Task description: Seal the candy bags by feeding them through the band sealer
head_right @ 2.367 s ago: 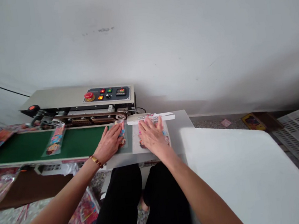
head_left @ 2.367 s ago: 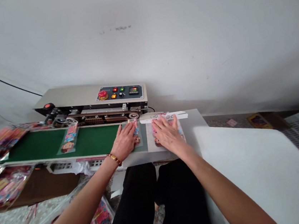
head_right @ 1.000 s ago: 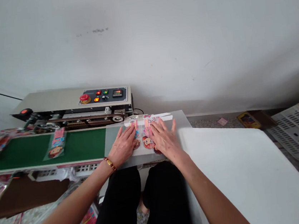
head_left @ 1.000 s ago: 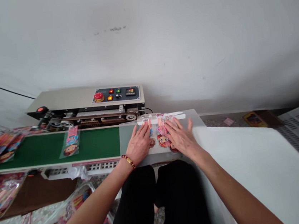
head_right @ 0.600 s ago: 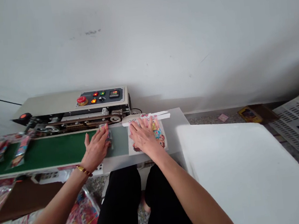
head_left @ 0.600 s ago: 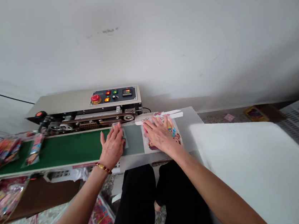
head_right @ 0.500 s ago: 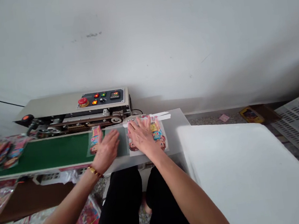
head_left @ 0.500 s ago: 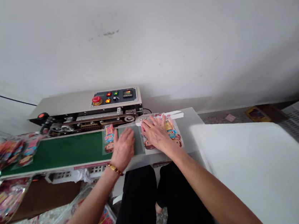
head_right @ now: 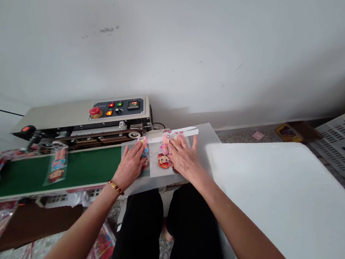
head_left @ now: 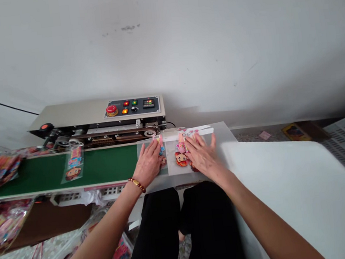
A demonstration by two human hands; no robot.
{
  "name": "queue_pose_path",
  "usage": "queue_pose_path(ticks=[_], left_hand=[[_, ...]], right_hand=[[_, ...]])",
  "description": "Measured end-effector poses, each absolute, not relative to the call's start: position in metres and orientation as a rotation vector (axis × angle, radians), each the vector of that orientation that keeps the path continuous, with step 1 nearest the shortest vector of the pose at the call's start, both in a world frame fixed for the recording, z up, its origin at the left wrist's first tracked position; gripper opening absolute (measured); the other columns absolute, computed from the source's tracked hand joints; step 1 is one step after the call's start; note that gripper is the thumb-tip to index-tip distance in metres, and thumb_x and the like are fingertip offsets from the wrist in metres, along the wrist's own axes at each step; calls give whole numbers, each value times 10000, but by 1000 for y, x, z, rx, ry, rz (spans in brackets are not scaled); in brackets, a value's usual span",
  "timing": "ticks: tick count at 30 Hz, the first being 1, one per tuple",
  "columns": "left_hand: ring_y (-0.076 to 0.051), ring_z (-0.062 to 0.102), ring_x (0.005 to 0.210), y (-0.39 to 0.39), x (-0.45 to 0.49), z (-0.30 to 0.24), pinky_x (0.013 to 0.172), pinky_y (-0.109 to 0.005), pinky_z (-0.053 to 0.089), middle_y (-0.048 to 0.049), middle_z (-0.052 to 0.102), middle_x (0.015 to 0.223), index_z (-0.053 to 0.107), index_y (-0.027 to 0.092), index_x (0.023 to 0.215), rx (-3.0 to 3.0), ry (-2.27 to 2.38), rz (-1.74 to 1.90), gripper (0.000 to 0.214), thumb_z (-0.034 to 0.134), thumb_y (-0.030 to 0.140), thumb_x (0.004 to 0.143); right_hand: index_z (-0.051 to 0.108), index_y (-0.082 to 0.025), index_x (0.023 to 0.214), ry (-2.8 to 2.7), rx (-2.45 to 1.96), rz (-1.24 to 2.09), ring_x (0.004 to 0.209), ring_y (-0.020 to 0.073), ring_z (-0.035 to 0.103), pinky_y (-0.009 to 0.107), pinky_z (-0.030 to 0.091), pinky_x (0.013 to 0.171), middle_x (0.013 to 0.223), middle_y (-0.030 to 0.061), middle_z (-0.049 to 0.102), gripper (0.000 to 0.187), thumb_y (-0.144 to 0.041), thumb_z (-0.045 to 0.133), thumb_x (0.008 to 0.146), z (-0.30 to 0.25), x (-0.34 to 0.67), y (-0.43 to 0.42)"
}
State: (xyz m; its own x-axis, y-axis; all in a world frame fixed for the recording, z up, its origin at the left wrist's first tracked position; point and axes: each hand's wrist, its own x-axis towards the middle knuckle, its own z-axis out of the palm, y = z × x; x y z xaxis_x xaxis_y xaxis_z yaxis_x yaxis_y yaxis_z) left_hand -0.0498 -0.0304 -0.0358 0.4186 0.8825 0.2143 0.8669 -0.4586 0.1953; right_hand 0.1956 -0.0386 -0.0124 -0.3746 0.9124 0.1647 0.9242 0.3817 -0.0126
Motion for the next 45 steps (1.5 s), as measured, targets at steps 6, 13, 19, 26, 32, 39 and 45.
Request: queue_pose_path(ticks=[6, 13, 19, 26, 32, 39, 45], left_hand=[[-291, 459, 1442, -36, -115, -31, 1235, -599, 241, -140, 526, 1524, 525, 178, 1400, 2555, 1776, 409, 423, 413, 222, 995], [-236, 450, 1452, -31, -56, -22, 1273, -516, 225, -127, 577, 1478, 563, 146, 1387, 2668, 1554, 508, 440, 371, 126, 991], [-260, 360, 1507, -18, -17, -29, 1249, -549, 261, -135, 372, 1627, 413, 124, 1532, 2717, 1392, 387, 561, 368, 107, 973], [-280, 378, 1495, -38, -27, -33, 1236, -569, 271, -149, 398, 1612, 349, 144, 1575, 2578, 1637, 459, 590, 354, 127, 985], [-291, 422, 1466, -37, -63, -35, 1218, -570, 297, -151, 418, 1600, 389, 139, 1546, 2524, 1720, 437, 548, 336, 159, 1001], [-289, 499, 1405, -39, -96, -29, 1266, -613, 151, -135, 577, 1474, 605, 196, 1342, 2526, 1912, 581, 408, 375, 177, 1005], [-270, 409, 1476, -43, -25, -29, 1257, -546, 255, -147, 480, 1560, 460, 147, 1503, 2659, 1496, 488, 521, 417, 213, 988]], right_hand=[[491, -200, 1485, -2517, -1551, -60, 1472, 368, 292, 801, 72, 1155, 1569, 84, 429, 479, -164, 385, 1020, -11, 151, -27], [542, -182, 1427, -2446, -1579, -35, 1433, 351, 350, 798, 63, 1153, 1511, 124, 497, 406, -201, 412, 1044, -11, 150, -30], [595, -179, 1374, -2400, -1668, -92, 1399, 358, 393, 765, 36, 1170, 1476, 141, 528, 374, -218, 418, 1047, -13, 173, -39], [572, -191, 1395, -2408, -1644, -81, 1413, 353, 378, 757, 51, 1170, 1490, 136, 517, 375, -234, 418, 1056, -13, 164, -37], [572, -200, 1394, -2449, -1591, -34, 1434, 366, 354, 778, 54, 1159, 1501, 144, 500, 359, -266, 471, 1056, -14, 137, -27], [553, -202, 1405, -2404, -1514, 64, 1430, 340, 369, 786, 73, 1152, 1496, 132, 511, 362, -269, 415, 1076, -9, 113, -17], [576, -202, 1401, -2296, -1712, -59, 1451, 366, 337, 795, 18, 1143, 1513, 132, 495, 395, -250, 375, 1064, -10, 180, -37]])
